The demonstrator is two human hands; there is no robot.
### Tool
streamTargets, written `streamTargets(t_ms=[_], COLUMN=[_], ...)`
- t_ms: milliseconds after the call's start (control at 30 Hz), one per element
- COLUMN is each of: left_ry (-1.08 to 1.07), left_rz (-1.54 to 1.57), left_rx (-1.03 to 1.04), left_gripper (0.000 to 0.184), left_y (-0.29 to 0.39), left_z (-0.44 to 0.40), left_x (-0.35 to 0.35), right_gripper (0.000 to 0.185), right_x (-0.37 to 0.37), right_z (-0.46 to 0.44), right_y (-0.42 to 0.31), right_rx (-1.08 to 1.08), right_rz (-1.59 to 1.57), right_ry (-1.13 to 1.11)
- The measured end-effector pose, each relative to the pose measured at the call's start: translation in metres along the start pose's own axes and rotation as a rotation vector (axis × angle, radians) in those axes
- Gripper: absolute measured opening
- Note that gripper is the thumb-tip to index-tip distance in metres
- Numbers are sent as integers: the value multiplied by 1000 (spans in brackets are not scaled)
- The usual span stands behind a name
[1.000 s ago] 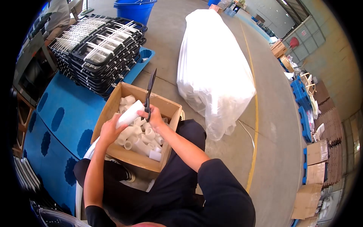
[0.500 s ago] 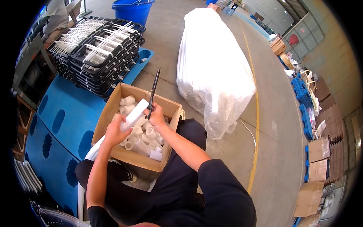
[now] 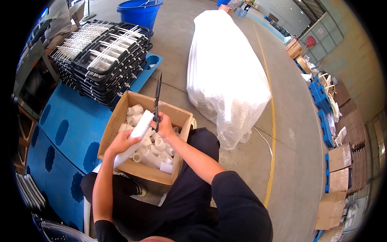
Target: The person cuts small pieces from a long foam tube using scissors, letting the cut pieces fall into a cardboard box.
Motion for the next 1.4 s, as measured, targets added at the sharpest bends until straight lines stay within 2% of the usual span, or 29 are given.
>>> streamTargets(t_ms=[100, 167, 200, 267, 367, 400, 533, 567, 633, 667, 733, 867, 933, 1133, 1200, 1233, 1300, 1333, 1400], left_ry=[110, 257, 282, 346, 371, 381, 384, 388, 406, 427, 402, 413, 329, 281, 262, 245, 232, 221, 210], left_rz=[-61, 34, 187, 169, 217, 232, 216, 175, 77, 17, 34, -12, -79, -77, -78, -79, -43, -7, 10], left_rx=[24, 93, 67, 83, 68, 56, 42, 92, 213, 247, 131, 43, 36, 1, 4, 5, 0, -8, -15], left_gripper=[38, 36, 35, 33, 31, 30, 30, 32, 34, 35, 36, 36, 37, 39, 40, 40, 39, 38, 38], left_y=[14, 10, 4, 7, 7, 4, -10, -10, -13, -16, 13, -5, -8, -2, -7, -9, -12, -15, -29], left_z=[7, 11, 12, 17, 20, 20, 18, 15, 6, 9, 11, 19, 14, 17, 15, 14, 14, 16, 15], left_x=[-19, -41, -50, -68, -78, -80, -83, -82, -80, -81, -85, -84, -78, -77, -77, -77, -79, -80, -85], right_gripper=[32, 35, 38, 42, 75, 88, 94, 94, 95, 99, 107, 114, 114, 110, 97, 97, 74, 74, 54], right_x=[1, 6, 12, 17, 37, 39, 43, 40, 38, 38, 34, 43, 42, 44, 40, 39, 36, 37, 34], right_z=[-1, 1, 3, 8, 23, 26, 35, 33, 33, 31, 31, 46, 44, 40, 39, 39, 36, 36, 33], right_y=[-3, -5, -7, -10, 4, 13, 42, 47, 63, 64, 51, 61, 63, 50, 54, 55, 56, 54, 50], right_rx=[37, 82, 67, 51, 189, 297, 342, 345, 329, 315, 329, 412, 418, 391, 414, 413, 376, 378, 387], right_rz=[14, 38, 37, 35, 176, 210, 343, 341, 651, 704, 726, 648, 643, 706, 695, 697, 605, 604, 610], right_ry=[-56, -100, -150, -200, -430, -482, -548, -554, -642, -638, -649, -669, -667, -680, -666, -665, -561, -564, -538])
Point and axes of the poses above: each hand's wrist, its own z-axis away from the middle knuckle, its own x-axis out of the palm, y = z × x, the point moved 8 cm from there along -z, towards the middle knuckle, and after that the axes turned 3 degrees about -y, right-handed, at the moved point
